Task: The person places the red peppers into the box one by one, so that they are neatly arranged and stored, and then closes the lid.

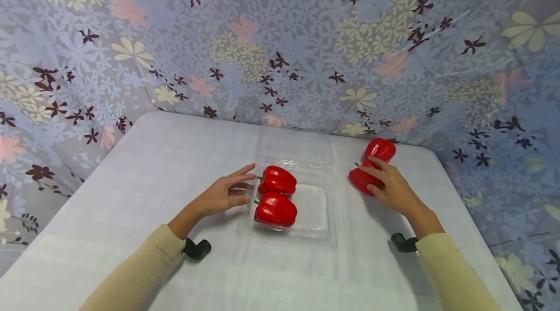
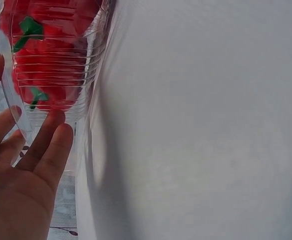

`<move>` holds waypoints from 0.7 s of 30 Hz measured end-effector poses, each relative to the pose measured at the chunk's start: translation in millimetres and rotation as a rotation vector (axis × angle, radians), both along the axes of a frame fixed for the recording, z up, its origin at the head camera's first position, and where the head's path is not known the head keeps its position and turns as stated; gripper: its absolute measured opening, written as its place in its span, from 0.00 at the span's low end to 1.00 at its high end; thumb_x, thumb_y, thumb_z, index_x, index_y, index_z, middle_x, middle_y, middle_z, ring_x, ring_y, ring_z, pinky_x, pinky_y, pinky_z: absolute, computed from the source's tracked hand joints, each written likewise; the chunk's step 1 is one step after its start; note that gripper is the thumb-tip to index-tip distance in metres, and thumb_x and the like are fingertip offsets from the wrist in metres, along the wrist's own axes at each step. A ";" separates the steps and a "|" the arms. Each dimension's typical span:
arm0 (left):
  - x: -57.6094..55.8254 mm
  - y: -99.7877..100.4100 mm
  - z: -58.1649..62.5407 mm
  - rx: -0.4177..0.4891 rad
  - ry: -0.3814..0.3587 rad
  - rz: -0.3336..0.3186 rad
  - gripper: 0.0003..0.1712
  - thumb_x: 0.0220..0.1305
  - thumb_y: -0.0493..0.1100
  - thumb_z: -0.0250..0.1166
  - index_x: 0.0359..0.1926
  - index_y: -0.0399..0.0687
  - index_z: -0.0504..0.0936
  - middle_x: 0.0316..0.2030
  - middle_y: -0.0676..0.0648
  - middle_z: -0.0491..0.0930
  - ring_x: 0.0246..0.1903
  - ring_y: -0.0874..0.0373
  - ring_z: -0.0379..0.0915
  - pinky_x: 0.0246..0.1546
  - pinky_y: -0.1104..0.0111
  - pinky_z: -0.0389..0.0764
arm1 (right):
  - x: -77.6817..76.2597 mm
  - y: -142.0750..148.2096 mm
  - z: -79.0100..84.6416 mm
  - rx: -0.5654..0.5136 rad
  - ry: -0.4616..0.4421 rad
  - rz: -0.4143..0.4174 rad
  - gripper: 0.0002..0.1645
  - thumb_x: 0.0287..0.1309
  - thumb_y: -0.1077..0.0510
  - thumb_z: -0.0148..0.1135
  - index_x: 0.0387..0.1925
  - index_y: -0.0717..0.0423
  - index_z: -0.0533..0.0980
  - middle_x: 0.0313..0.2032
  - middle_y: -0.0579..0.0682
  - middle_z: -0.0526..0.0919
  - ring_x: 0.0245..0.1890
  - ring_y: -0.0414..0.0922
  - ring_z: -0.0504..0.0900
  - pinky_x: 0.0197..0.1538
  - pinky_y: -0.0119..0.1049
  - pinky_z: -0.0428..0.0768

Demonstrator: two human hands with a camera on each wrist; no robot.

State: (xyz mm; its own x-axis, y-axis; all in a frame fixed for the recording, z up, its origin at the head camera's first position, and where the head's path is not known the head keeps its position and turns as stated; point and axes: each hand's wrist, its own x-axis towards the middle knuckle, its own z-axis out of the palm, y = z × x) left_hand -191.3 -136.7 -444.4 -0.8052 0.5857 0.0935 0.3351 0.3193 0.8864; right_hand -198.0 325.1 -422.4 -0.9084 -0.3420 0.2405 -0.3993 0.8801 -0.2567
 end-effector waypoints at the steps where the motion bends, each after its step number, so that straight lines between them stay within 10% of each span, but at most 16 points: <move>1: 0.0 0.1 0.3 0.000 -0.002 0.000 0.36 0.63 0.38 0.66 0.71 0.40 0.67 0.78 0.42 0.53 0.63 0.39 0.74 0.63 0.49 0.77 | 0.3 0.2 -0.3 -0.008 -0.002 0.001 0.35 0.51 0.68 0.70 0.63 0.56 0.74 0.68 0.65 0.66 0.63 0.68 0.67 0.58 0.69 0.76; 21: 0.7 -1.5 0.7 0.002 -0.007 -0.008 0.37 0.62 0.40 0.67 0.71 0.39 0.66 0.78 0.41 0.52 0.63 0.39 0.74 0.63 0.49 0.77 | 2.1 -1.6 -2.2 -0.048 -0.035 -0.038 0.37 0.50 0.69 0.70 0.64 0.56 0.73 0.69 0.63 0.65 0.65 0.67 0.65 0.57 0.69 0.77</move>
State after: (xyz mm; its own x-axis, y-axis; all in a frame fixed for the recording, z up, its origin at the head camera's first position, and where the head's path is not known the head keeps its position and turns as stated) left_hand -190.6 -138.2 -443.7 -0.8010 0.5920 0.0890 0.3312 0.3144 0.8897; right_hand -195.9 323.5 -424.7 -0.9285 -0.2962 0.2240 -0.3562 0.8808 -0.3120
